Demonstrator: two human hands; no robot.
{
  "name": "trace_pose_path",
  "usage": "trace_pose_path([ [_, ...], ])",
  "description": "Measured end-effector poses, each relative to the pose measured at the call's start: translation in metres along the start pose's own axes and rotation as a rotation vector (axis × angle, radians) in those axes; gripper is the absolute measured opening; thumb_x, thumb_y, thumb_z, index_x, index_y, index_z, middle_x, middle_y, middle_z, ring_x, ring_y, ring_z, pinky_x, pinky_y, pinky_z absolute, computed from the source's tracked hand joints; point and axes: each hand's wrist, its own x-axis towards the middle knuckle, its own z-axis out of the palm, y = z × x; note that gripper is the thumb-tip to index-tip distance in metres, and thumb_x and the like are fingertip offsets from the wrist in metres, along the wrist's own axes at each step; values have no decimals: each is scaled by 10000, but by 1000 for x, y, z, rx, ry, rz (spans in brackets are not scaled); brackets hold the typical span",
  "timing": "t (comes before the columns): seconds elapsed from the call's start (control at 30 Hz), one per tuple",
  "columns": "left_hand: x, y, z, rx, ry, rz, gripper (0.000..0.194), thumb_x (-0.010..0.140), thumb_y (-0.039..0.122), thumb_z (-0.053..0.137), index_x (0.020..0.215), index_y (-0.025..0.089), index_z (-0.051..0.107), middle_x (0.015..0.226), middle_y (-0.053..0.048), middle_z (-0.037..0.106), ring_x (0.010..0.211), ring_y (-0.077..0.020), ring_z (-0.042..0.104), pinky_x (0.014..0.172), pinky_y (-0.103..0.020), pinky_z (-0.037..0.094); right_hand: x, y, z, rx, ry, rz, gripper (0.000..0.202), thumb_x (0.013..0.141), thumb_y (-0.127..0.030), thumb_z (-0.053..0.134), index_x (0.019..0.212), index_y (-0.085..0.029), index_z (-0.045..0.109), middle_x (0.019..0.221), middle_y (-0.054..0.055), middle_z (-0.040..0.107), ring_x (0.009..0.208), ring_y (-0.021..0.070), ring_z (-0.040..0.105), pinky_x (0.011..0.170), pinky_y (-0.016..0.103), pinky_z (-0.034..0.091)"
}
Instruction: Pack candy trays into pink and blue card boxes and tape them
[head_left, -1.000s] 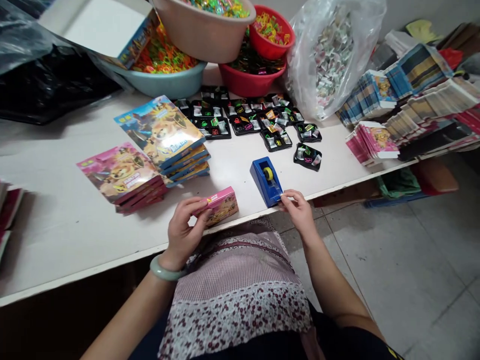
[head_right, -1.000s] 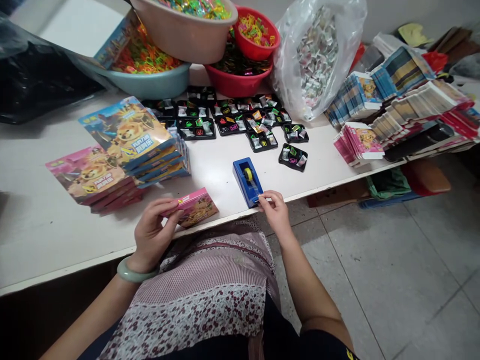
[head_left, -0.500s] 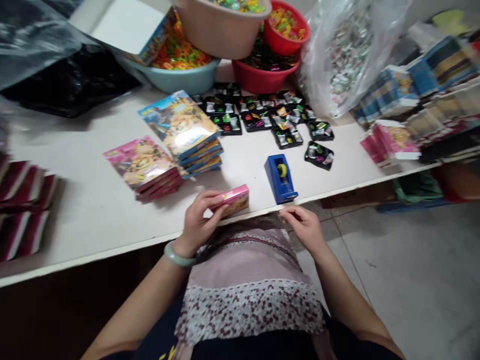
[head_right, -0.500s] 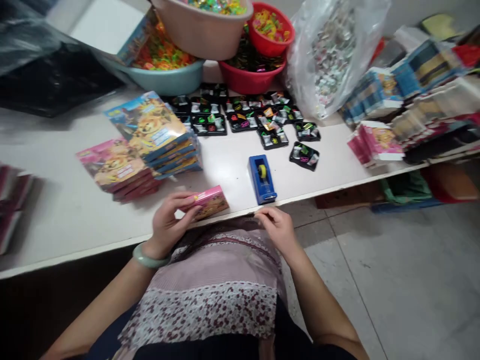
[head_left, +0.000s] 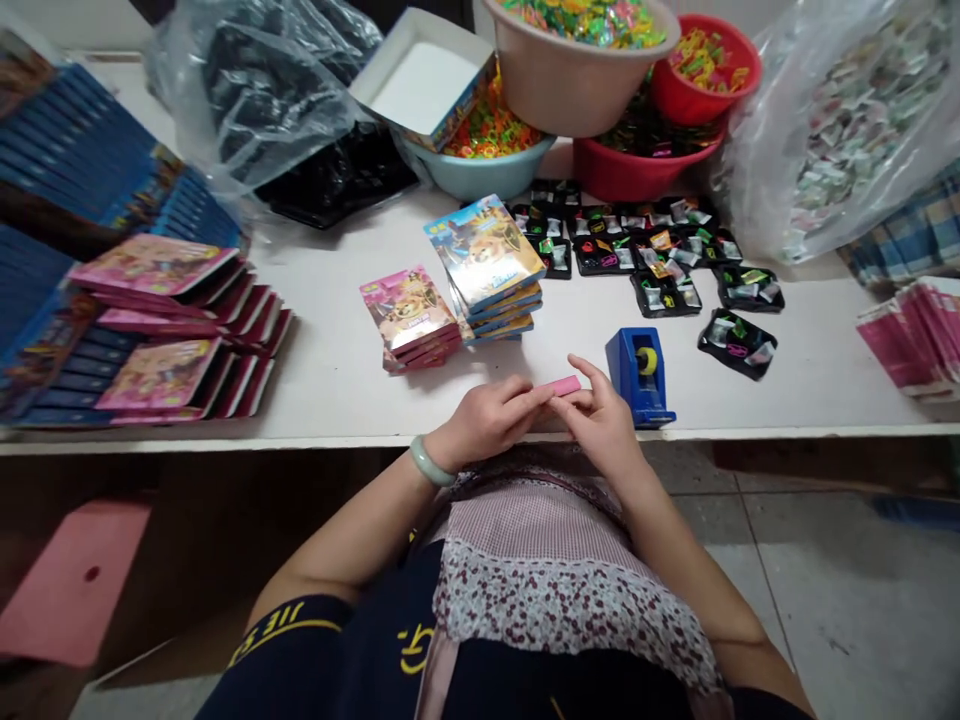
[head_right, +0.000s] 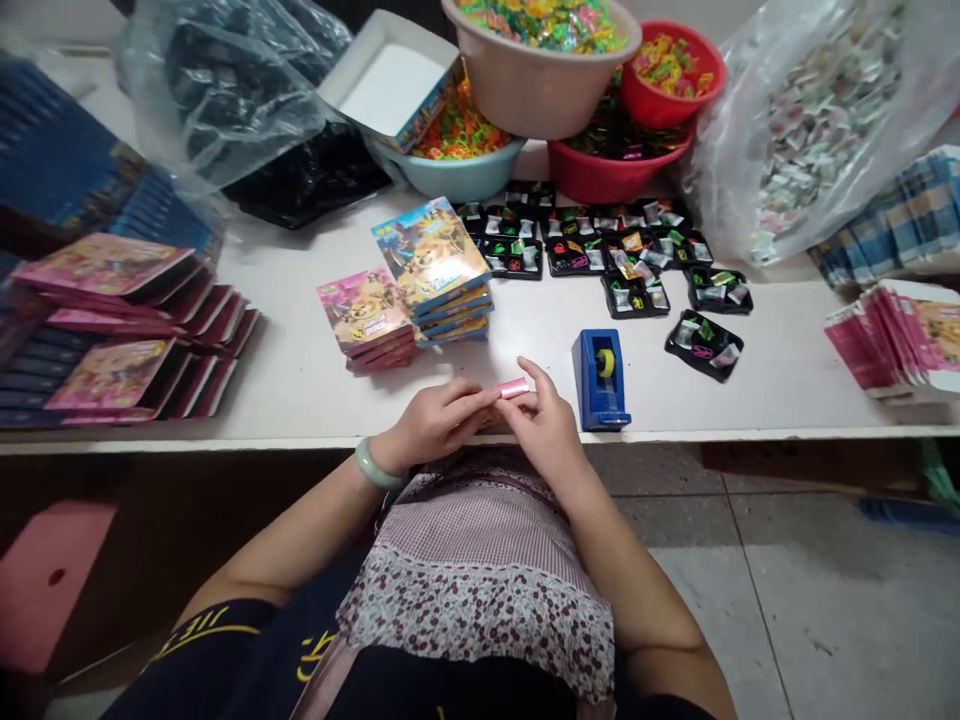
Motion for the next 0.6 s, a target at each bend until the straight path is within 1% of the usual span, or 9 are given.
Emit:
trace_pose_path([
  [0.1, -4, 1, -6, -146, 73, -23, 257, 911, 192, 553, 1168, 188, 565, 921, -66, 639, 735, -131, 603, 586, -228, 474, 3, -2, -8, -306, -70, 0, 732, 801, -404, 667, 1445, -156, 426, 581, -21, 657, 581, 187, 629, 586, 288, 456],
  [0.17, -11, -3, -23, -261, 162, -72, 252, 894, 180, 578, 1144, 203, 588, 932, -64, 650, 776, -135, 620, 636, -241, 505, 1, 2, -15, -375, -143, -14, 733, 810, -386, 653, 1460, -156, 404, 593, -19, 659, 587, 189, 626, 600, 295, 456],
  [0.2, -16, -8, -35, -294, 253, -134, 250, 887, 181, 588, 1134, 215, 601, 941, -60, 655, 806, -140, 626, 676, -254, 519, -1, 6, -19, -348, -179, -36, 720, 825, -395, 638, 1462, -164, 398, 626, -16, 670, 587, 181, 621, 606, 294, 461],
  [0.27, -26, -26, -67, -273, 521, -346, 215, 877, 204, 605, 1090, 228, 627, 956, -47, 660, 861, -149, 626, 757, -279, 528, -6, 17, -24, -236, -224, -65, 662, 855, -438, 603, 1430, -160, 431, 663, -9, 672, 553, 158, 588, 584, 285, 468],
  [0.33, -31, -56, -98, -184, 768, -583, 153, 866, 247, 618, 1013, 219, 649, 941, -26, 660, 874, -149, 617, 796, -277, 516, -12, 26, -25, -144, -252, -69, 573, 873, -465, 574, 1345, -145, 515, 669, 1, 663, 522, 141, 556, 552, 275, 470],
  [0.37, -32, -74, -110, -157, 821, -673, 137, 856, 266, 623, 976, 207, 654, 925, -18, 659, 868, -147, 614, 794, -268, 510, -14, 29, -23, -117, -267, -70, 529, 879, -467, 565, 1296, -143, 554, 675, 7, 661, 522, 137, 551, 547, 271, 474],
  [0.4, -30, -92, -118, -155, 818, -739, 135, 839, 277, 631, 943, 195, 657, 906, -13, 661, 855, -146, 612, 783, -259, 506, -16, 30, -19, -103, -286, -74, 492, 882, -464, 562, 1255, -144, 585, 686, 14, 662, 535, 136, 556, 551, 267, 481],
  [0.5, -19, -141, -121, -216, 626, -890, 137, 803, 277, 628, 875, 166, 660, 840, -15, 667, 804, -155, 610, 733, -259, 504, -18, 24, -2, -86, -359, -98, 430, 887, -451, 562, 1199, -163, 630, 734, 32, 672, 596, 140, 585, 564, 252, 500],
  [0.6, -19, -166, -115, -139, 490, -928, 203, 783, 296, 657, 936, 164, 665, 947, -53, 679, 903, -195, 619, 807, -310, 505, -17, 19, 8, -85, -394, -109, 415, 885, -456, 564, 1178, -176, 653, 778, 49, 683, 644, 148, 609, 567, 240, 523],
])
